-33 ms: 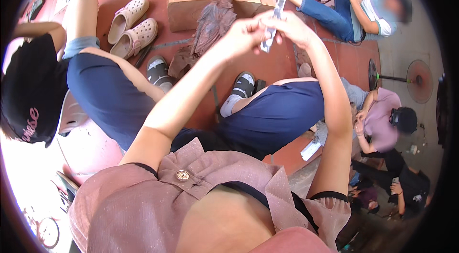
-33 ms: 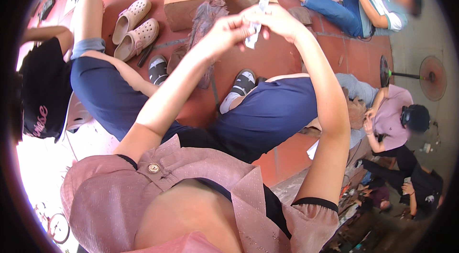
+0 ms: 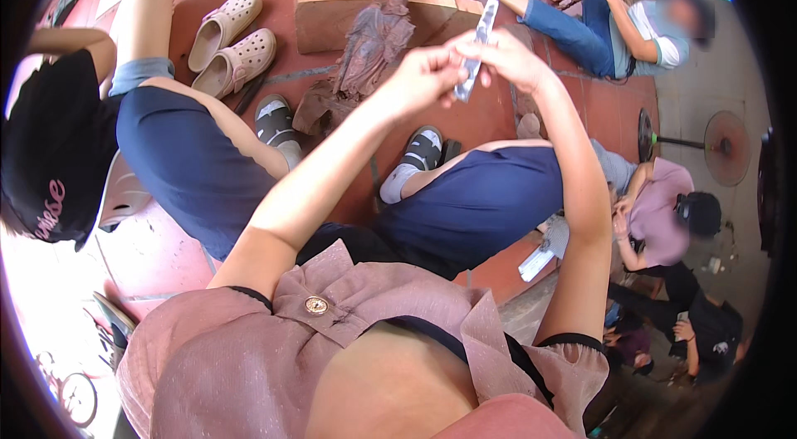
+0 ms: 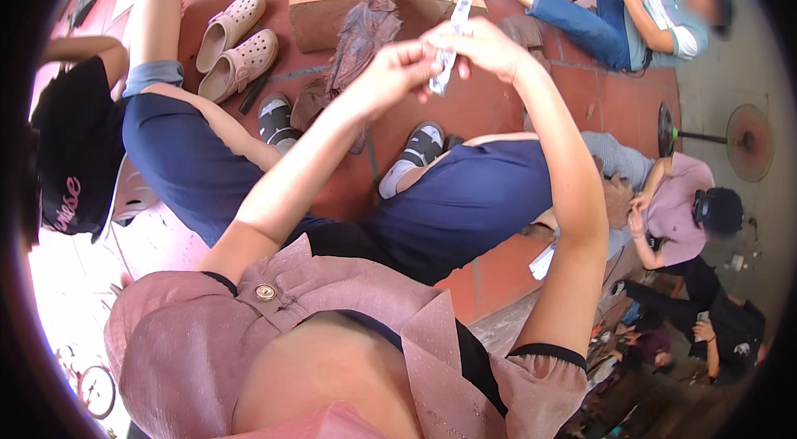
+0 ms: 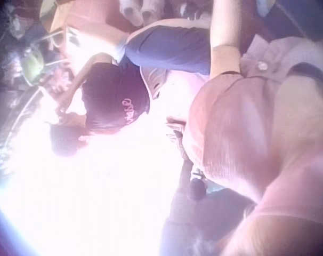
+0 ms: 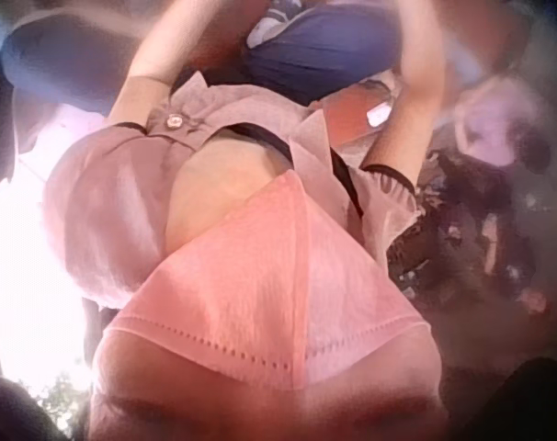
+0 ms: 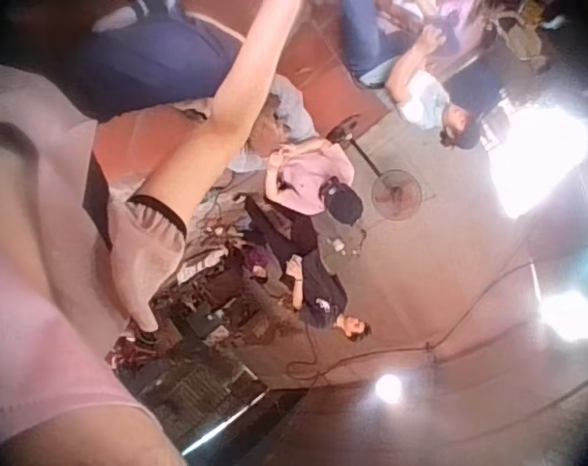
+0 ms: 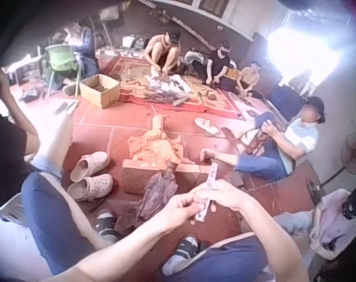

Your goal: The person sits cross-legged on a tiled floor and carves a dark wooden figurine using a small knife. They repeatedly hold the figurine, scrape and shape its surface, and occasionally rotate it to access different sides.

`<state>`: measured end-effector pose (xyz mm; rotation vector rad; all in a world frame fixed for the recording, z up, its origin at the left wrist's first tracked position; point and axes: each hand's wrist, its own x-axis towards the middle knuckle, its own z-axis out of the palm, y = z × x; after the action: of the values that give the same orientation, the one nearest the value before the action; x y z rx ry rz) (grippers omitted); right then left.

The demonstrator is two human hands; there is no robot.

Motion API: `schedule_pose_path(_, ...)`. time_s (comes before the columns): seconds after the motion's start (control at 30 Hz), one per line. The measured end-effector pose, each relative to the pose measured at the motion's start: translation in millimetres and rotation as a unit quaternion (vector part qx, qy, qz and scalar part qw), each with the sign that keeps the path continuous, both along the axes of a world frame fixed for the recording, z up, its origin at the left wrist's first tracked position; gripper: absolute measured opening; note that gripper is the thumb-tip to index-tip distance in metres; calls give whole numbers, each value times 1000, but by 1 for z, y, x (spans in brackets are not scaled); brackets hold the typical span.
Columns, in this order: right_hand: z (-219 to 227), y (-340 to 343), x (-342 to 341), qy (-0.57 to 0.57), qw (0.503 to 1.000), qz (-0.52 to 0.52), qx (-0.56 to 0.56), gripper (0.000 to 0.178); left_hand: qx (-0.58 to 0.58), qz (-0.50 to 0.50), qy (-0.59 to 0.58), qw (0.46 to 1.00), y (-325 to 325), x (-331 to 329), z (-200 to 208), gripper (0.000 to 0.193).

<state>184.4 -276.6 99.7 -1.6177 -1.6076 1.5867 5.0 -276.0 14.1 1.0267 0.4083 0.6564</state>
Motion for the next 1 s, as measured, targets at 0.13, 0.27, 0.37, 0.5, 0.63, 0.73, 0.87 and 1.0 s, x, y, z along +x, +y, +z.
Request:
schedule_pose_path(0.13, -4, -5, -7, -39, 997, -67, -30, 36, 179, 210, 215, 937, -7, -30, -67, 23)
schedule_pose_path(0.27, -24, 11, -6, 78, 976, -204, -7, 32, 224, 371, 393, 811, 24, -81, -92, 49)
schedule_pose_path(0.37, -60, 36, -19, 140, 956, -254, 41, 18, 188, 291, 437, 830, 41, -89, -118, 82)
schedule_pose_path(0.5, -82, 59, -30, 74, 963, -233, 112, 14, 187, 180, 488, 833, 35, -77, -126, 95)
schedule_pose_path(0.63, -82, 70, -33, 39, 973, -201, 106, 14, 185, 196, 493, 828, 33, -75, -125, 90)
schedule_pose_path(0.73, -85, 74, -38, -65, 984, -161, 37, 10, 182, 195, 483, 834, 32, -76, -121, 84)
schedule_pose_path(0.87, -64, 96, -33, -124, 972, -191, 63, 12, 182, 202, 474, 837, 33, -77, -123, 81)
schedule_pose_path(1.0, -55, 99, -47, -220, 961, -146, 80, 14, 181, 198, 468, 842, 37, -79, -129, 82)
